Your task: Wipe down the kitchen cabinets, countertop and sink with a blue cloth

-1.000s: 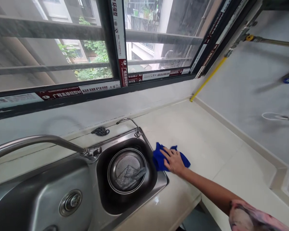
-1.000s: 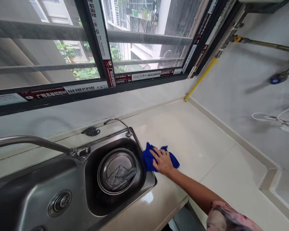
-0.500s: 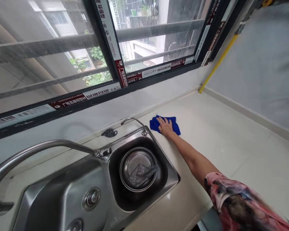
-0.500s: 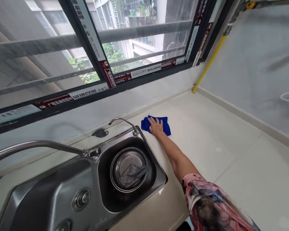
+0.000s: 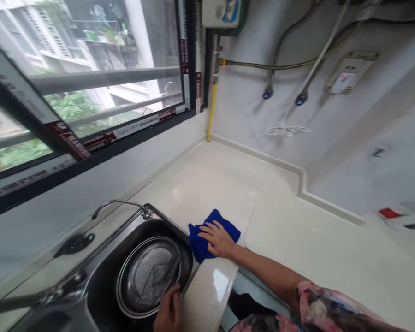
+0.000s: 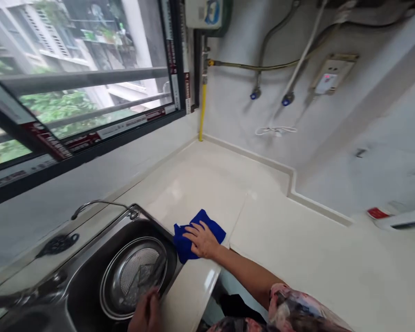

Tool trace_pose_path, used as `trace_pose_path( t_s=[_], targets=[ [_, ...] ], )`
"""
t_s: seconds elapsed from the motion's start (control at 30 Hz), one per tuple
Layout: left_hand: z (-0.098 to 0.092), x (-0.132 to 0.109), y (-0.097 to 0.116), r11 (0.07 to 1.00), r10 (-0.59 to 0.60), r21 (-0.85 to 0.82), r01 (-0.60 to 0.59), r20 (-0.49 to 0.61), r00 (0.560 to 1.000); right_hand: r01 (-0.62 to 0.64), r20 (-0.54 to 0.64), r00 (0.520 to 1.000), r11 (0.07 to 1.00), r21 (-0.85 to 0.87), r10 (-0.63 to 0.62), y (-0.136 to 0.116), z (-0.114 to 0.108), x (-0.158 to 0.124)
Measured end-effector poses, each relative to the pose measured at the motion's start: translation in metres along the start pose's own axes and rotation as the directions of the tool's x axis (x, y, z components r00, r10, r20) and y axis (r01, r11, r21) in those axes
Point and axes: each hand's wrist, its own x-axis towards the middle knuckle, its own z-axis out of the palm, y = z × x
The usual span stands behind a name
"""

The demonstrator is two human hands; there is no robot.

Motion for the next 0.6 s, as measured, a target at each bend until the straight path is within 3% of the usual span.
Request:
trace_pose_path(
  t_s=[0.1,0.17,0.3,0.4,0.5,0.6],
  targets=[
    [0.03,0.076,0.037,0.98,0.197,-0.036,-0.195,0.089,0.976,-0.187,-0.078,0.98,0.98,-0.061,0.182,0.031,-0.016,-0.056],
    [0.051,0.116,0.06,0.967,0.253,-0.035,-0.251,0.134,0.958,-0.394,-0.164,0.913,0.912,-0.115,0.374,0.058,-0.029,-0.106],
    [0.081,0.171,0.079,0.96,0.279,-0.028,-0.278,0.139,0.95,-0.749,-0.349,0.659,0.625,-0.221,0.666,0.107,-0.048,-0.237],
    [0.091,0.194,0.077,0.974,0.227,-0.006,-0.228,0.117,0.967,-0.907,-0.477,0.418,0.328,-0.263,0.773,0.119,-0.049,-0.318],
    [0.099,0.202,0.077,0.991,0.13,0.032,-0.133,0.082,0.988,-0.963,-0.558,0.195,0.05,-0.263,0.807,0.117,-0.043,-0.34],
    [0.11,0.202,0.086,0.992,0.032,0.12,-0.031,-0.005,0.999,-0.961,-0.586,0.029,-0.138,-0.239,0.81,0.122,-0.043,-0.308]
  ],
)
